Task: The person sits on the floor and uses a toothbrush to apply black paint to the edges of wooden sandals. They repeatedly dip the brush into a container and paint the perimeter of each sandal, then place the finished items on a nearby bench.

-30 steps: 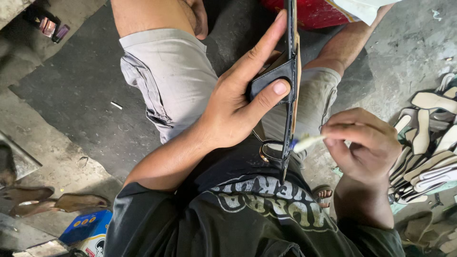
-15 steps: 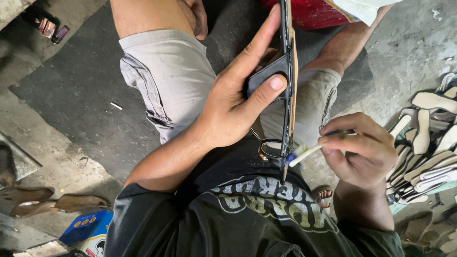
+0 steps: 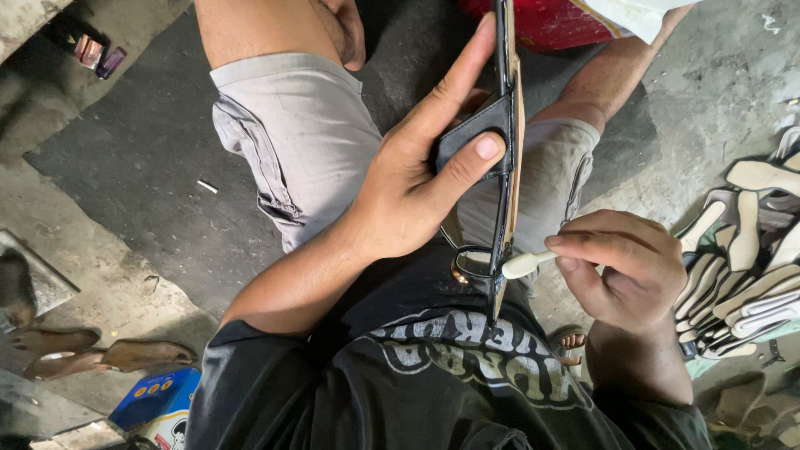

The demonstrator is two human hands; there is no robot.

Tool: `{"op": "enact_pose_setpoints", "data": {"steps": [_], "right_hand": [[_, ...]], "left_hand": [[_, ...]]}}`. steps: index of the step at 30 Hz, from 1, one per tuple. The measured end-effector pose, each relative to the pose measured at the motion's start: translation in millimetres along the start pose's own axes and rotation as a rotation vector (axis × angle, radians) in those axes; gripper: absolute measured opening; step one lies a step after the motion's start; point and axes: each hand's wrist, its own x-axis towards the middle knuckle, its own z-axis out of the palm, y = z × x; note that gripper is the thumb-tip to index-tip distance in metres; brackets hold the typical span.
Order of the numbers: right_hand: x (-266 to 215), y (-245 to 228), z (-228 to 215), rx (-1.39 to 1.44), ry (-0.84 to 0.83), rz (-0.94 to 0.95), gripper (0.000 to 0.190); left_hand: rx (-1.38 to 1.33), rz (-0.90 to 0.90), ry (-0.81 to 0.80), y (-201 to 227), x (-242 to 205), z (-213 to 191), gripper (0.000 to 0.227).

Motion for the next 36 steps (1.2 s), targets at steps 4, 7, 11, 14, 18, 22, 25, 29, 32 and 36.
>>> {"op": "enact_pose_setpoints", "data": {"steps": [4,7,11,14,18,22,25,29,32,36], "right_hand": [[-7,0,2,-0.070,0.063,0.046,0.015],[-4,15,9,0.131,0.056,-0.085,0.017],[-9,22,15,0.134,0.027,-0.077,0.013],[-8,34,28,0.000,0.207,0.073,0.013],[12,54,49,0.280,0.443,0.521,0.027],[27,55,74,1.002,0.526,0.709,0.045],[25,54,90,1.500,0.543,0.720,0.057],[23,66,90,1.471,0.504,0.549,0.048],[21,70,87,1.453,0.461,0.483,0.046],[23,67,85,1.456,0.448,0.458,0.048]], "left_hand": [[-0.098,-0.085,-0.006,-1,0,1,0.069],[-0.100,-0.020,0.001,-6,1,1,0.066],[-0.138,0.033,0.007,-22,3,1,0.064],[-0.294,0.002,-0.065,-39,-3,9,0.063],[-0.663,-0.055,0.143,-51,-14,26,0.084],[-0.627,0.082,0.225,-55,-20,28,0.081],[-0.129,0.104,0.152,-54,-27,16,0.092],[0.033,0.324,0.183,-57,-32,19,0.120],[-0.094,0.325,0.181,-60,-33,17,0.126],[-0.125,0.316,0.211,-67,-31,16,0.129]]}}
